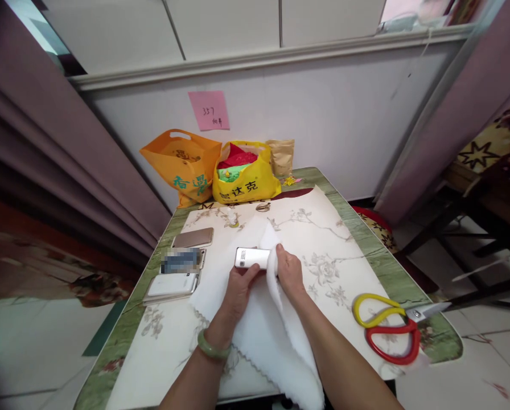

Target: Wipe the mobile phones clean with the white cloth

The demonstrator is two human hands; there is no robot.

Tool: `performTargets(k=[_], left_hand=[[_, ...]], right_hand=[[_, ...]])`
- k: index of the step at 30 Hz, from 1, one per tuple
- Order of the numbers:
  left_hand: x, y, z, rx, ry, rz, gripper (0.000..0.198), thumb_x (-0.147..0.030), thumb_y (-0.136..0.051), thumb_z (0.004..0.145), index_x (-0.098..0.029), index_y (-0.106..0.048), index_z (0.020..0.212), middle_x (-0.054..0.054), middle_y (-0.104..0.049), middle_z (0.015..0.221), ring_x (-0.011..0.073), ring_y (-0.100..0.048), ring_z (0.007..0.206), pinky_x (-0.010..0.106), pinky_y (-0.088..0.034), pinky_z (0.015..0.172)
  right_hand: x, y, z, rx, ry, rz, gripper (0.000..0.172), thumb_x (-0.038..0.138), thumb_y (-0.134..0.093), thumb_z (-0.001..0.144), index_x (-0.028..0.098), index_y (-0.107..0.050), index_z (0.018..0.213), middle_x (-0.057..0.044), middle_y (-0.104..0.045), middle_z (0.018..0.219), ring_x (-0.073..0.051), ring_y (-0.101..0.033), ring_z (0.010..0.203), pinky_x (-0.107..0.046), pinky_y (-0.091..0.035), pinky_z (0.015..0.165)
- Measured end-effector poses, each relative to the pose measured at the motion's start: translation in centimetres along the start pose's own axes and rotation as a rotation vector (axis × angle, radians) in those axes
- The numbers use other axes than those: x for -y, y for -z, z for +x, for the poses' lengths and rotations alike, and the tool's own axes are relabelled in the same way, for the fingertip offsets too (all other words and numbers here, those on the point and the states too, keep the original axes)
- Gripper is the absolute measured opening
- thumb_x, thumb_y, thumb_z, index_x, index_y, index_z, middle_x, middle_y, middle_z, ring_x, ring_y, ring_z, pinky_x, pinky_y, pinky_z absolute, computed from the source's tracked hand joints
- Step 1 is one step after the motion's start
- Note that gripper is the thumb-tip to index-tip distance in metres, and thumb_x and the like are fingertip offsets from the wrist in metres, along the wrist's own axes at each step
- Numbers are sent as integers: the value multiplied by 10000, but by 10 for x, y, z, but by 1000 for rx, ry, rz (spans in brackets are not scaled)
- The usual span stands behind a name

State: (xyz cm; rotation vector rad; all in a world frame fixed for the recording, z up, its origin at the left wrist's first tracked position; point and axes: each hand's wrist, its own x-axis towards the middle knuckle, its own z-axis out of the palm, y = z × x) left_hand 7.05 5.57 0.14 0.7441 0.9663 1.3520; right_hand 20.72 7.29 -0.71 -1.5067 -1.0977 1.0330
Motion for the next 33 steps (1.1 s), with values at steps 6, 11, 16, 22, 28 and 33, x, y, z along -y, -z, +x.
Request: performTargets(k=[6,11,16,22,28,33], left_hand=[[1,1,2,46,23,-13,382,-288,-774,680,-106,-682,1004,111,-722,1009,241,-662,951,401,-509,911],[5,6,6,-53,11,-128,385,-296,-742,676,-151,-638,1017,60,-704,957,204,-661,853,346,-543,759],[10,7,4,-92,-22,-5,358,-287,-700,676,-178,-624,1008,30,-686,905,186,-644,840,301,-517,758],[4,5,3,-16,-56,44,399,-369,-710,717,-171,-633,1054,59,-693,956,189,-634,855,291,-497,761],[2,5,5,-57,-86,92,337,-449,-672,770,-170,-643,957,40,-682,877,162,-609,781,259,-477,708],[2,6,4,-186,-130,116,362,-526,-646,765,-196,-637,912,37,-667,847,180,-611,818,266,-480,727]], right_hand=[[-2,-3,-4,-39,65,41,543,670,-370,882,220,-424,585,13,-463,545,-150,-411,564,-271,-330,538],[2,1,-5,-99,-2,141,587,719,-318,877,208,-523,672,-15,-560,628,-178,-487,629,-277,-388,593],[6,2,-6,37,14,173,646,736,-286,873,196,-639,861,-47,-643,747,-219,-580,755,-286,-439,711],[3,1,-5,175,149,134,458,632,-463,864,196,-603,851,-13,-600,715,-180,-516,677,-280,-426,641],[-3,-6,-3,191,124,199,447,548,-697,715,225,-518,967,44,-535,634,-138,-464,564,-250,-387,529],[-3,-9,-4,251,113,151,471,532,-796,582,215,-580,855,24,-570,644,-132,-486,562,-255,-417,528]])
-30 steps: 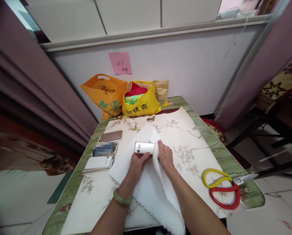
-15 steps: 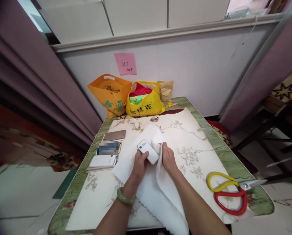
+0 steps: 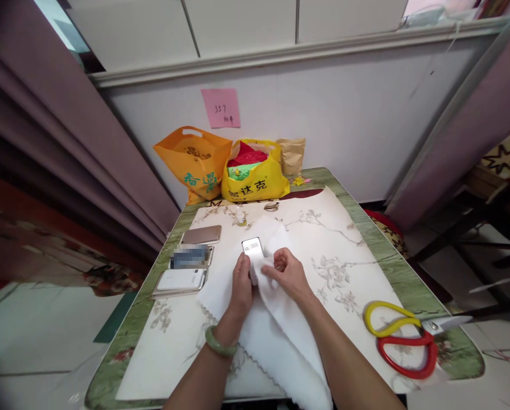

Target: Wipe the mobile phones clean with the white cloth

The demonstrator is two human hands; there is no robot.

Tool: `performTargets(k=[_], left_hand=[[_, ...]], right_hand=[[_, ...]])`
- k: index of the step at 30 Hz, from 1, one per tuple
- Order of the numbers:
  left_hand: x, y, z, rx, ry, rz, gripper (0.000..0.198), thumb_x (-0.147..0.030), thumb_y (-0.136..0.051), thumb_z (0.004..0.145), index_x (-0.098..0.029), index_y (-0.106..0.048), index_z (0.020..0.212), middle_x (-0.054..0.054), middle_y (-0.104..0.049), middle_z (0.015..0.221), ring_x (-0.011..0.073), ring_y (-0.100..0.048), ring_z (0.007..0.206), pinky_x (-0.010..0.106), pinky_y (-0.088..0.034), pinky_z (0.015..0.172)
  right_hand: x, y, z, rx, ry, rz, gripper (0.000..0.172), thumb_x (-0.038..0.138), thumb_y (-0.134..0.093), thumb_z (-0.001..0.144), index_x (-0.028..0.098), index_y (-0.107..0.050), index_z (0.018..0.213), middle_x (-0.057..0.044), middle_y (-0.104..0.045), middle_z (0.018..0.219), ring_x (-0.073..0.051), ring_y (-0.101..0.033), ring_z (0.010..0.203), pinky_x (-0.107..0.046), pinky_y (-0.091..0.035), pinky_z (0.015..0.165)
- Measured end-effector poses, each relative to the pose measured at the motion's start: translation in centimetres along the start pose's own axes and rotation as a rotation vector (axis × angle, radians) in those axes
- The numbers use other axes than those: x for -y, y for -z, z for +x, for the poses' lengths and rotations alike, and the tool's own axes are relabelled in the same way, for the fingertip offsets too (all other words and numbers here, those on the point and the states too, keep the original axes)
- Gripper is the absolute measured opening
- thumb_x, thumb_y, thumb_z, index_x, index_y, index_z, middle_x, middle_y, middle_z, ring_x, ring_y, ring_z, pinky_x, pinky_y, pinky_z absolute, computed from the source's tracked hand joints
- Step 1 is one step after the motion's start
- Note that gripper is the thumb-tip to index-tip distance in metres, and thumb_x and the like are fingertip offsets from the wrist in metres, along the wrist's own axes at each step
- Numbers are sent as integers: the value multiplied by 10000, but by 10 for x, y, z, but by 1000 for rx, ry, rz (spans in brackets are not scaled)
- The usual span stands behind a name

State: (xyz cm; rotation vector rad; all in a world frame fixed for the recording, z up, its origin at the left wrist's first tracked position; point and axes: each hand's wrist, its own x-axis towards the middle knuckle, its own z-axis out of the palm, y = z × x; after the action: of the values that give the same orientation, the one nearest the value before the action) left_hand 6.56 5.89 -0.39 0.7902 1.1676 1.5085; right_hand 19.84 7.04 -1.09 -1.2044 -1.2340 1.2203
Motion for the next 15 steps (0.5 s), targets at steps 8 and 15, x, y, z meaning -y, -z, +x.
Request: performTargets(k=[8,15], left_hand=[[4,4,1,-26,-35,56,374,-575,-564,804,-202,-599,798,13,-611,754,160,-556,720,266,-459,676],[7,7,4,10,-58,147,379,-569,-516,846,-207,-548,737,0,-555,710,155,-514,694,259,-440,663]], right_hand=[[1,4,-1,75,28,-46,349,517,-674,746,194,-712,872,-19,-653,747,-157,-550,663,-275,-435,621],[3,3,-2,173,-25,-132,325,496,-743,687,189,-669,766,30,-556,629,-107,-433,541,-233,-347,504]])
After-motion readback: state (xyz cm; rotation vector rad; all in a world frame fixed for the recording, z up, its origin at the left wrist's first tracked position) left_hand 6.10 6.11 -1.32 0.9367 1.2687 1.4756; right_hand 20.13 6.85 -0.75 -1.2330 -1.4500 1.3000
